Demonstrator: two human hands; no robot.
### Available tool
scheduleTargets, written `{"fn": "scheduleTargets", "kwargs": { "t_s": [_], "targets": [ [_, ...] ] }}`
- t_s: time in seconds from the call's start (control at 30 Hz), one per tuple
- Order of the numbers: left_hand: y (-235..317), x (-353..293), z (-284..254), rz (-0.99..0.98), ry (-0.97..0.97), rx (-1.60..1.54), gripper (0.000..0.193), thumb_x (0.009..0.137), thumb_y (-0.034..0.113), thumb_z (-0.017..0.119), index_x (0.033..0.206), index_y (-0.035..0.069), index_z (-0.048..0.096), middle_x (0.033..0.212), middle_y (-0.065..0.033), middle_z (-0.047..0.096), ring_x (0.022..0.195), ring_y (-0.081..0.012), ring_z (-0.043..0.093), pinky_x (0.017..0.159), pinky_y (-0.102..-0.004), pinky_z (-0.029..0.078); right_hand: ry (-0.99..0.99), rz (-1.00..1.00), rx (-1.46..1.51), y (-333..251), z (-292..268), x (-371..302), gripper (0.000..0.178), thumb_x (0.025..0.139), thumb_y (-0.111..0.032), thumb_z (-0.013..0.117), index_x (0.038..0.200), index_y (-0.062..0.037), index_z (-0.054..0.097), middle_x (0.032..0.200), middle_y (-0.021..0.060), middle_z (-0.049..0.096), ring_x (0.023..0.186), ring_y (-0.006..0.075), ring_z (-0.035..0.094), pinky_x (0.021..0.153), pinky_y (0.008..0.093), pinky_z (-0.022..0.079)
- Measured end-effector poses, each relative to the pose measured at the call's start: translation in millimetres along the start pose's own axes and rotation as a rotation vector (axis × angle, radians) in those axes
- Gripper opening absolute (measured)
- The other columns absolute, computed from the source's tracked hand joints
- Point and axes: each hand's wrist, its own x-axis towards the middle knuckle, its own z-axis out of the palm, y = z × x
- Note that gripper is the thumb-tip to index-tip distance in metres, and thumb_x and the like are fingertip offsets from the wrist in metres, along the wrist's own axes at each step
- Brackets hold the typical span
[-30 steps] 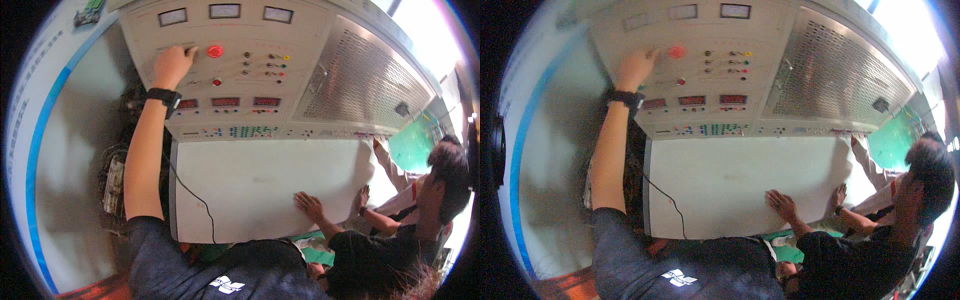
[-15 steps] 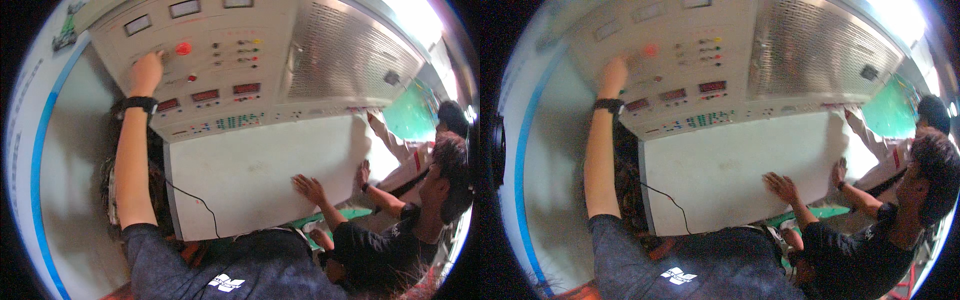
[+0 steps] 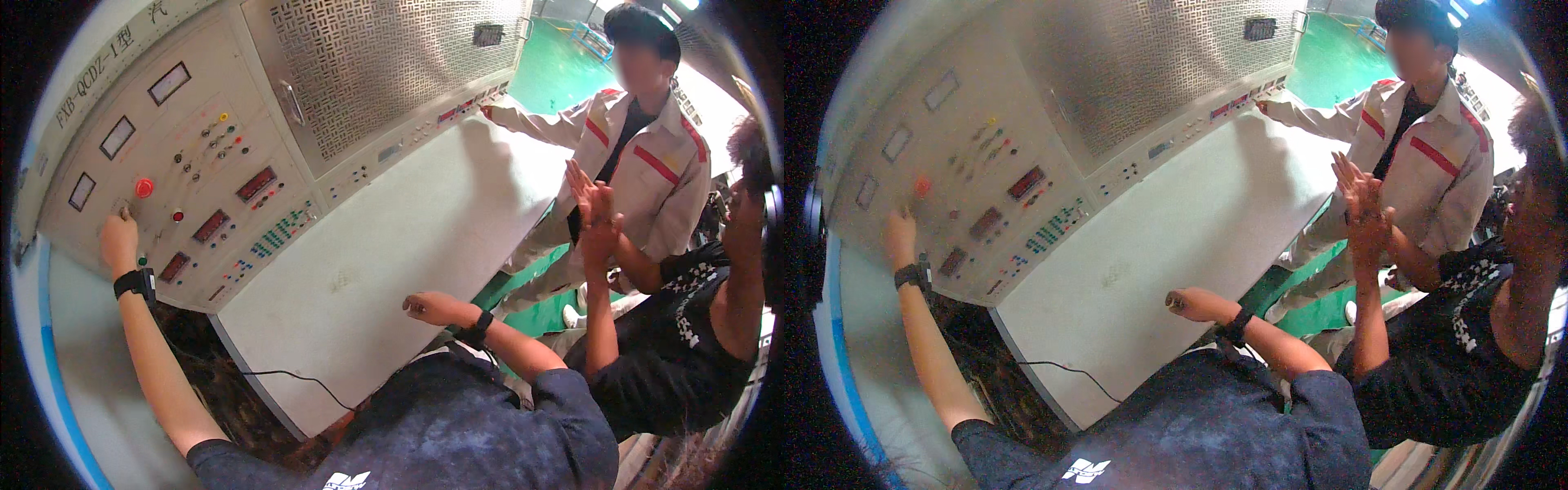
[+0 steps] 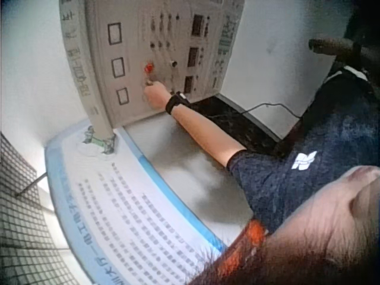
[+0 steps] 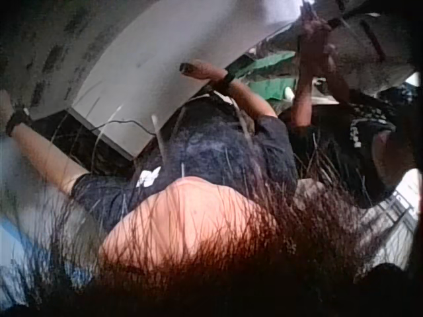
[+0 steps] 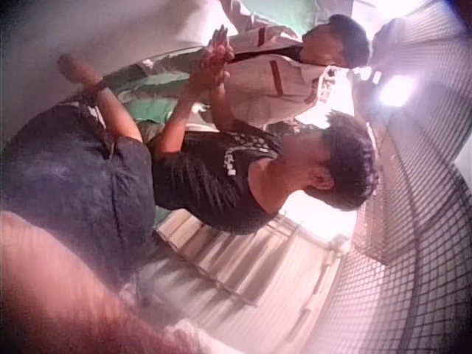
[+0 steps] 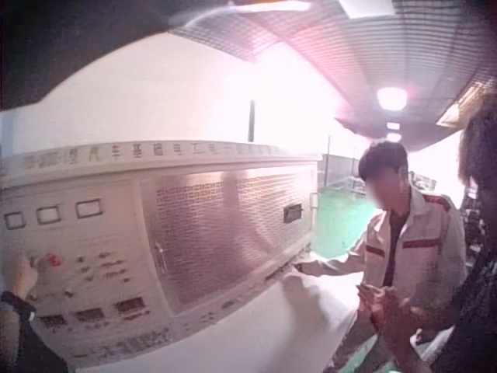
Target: The person removes a circuit board from an electrical panel, turns it over with both hands to look at it, and presses it back into place. The person then rotates several knobs and operates switches on the control board while other people stand nearby.
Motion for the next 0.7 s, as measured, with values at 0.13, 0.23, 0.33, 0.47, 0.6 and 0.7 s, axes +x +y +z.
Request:
{"fn": "scheduleTargets", "kwargs": {
  "t_s": [0.13, 0.23, 0.33, 0.47, 0.6, 0.7],
  "targets": [
    [-4, -4, -1, -0.039, -0.007, 0.004, 0.042, 0.091, 0.036, 0.044, 0.096, -0.001, 0.064, 0.098, -0.0239, 0.063, 0.092, -0.0418, 0.06, 0.076, -0.0509, 0.047, -0.025, 0.004, -0.101, -13, -16, 10, 0.023, 0.087, -0.021, 0.056, 0.104, -0.0056, 0.059, 0.09, 0.0142, 0.065, 0.083, 0.0293, 0.063, 0.073, 0.0373, 0.049],
    [-1, -7, 7, -0.016, -0.055, 0.033, 0.041, 0.09, 0.035, 0.044, 0.097, 0.0, 0.064, 0.099, -0.0241, 0.063, 0.093, -0.0427, 0.059, 0.078, -0.0512, 0.046, -0.009, 0.008, -0.105, 12, -17, 12, 0.022, 0.087, -0.02, 0.057, 0.104, -0.0053, 0.059, 0.09, 0.0139, 0.065, 0.082, 0.0281, 0.063, 0.072, 0.0369, 0.049],
    [-1, -12, -21, 0.048, -0.123, 0.179, 0.038, 0.086, 0.031, 0.045, 0.097, 0.001, 0.065, 0.102, -0.0241, 0.062, 0.095, -0.0431, 0.058, 0.079, -0.0514, 0.046, -0.043, -0.002, -0.063, 19, -15, 9, 0.021, 0.087, -0.019, 0.059, 0.103, -0.005, 0.06, 0.09, 0.0132, 0.065, 0.082, 0.0268, 0.063, 0.072, 0.0366, 0.049],
    [18, -13, -17, 0.075, -0.07, 0.131, 0.037, 0.083, 0.029, 0.045, 0.095, 0.001, 0.066, 0.103, -0.0234, 0.062, 0.096, -0.0425, 0.058, 0.081, -0.0509, 0.046, -0.085, 0.037, -0.048, 37, -16, 3, 0.024, 0.087, -0.02, 0.059, 0.105, -0.0045, 0.06, 0.09, 0.0129, 0.064, 0.081, 0.0256, 0.062, 0.071, 0.0357, 0.049],
    [24, -19, -27, -0.015, -0.112, 0.109, 0.036, 0.082, 0.028, 0.045, 0.094, 0.002, 0.067, 0.104, -0.0235, 0.061, 0.097, -0.0418, 0.058, 0.082, -0.0498, 0.046, -0.161, 0.103, 0.001, 37, -22, 8, 0.024, 0.087, -0.02, 0.059, 0.104, -0.0037, 0.06, 0.089, 0.0124, 0.065, 0.081, 0.0248, 0.062, 0.071, 0.0351, 0.049],
    [42, -33, -47, -0.092, -0.136, 0.067, 0.034, 0.081, 0.025, 0.045, 0.096, 0.003, 0.067, 0.1, -0.0235, 0.063, 0.096, -0.0415, 0.059, 0.081, -0.048, 0.048, -0.16, 0.069, -0.046, 41, -28, 17, 0.026, 0.086, -0.022, 0.059, 0.104, -0.004, 0.061, 0.093, 0.0167, 0.066, 0.085, 0.0302, 0.063, 0.075, 0.0388, 0.05]
  ]
}}
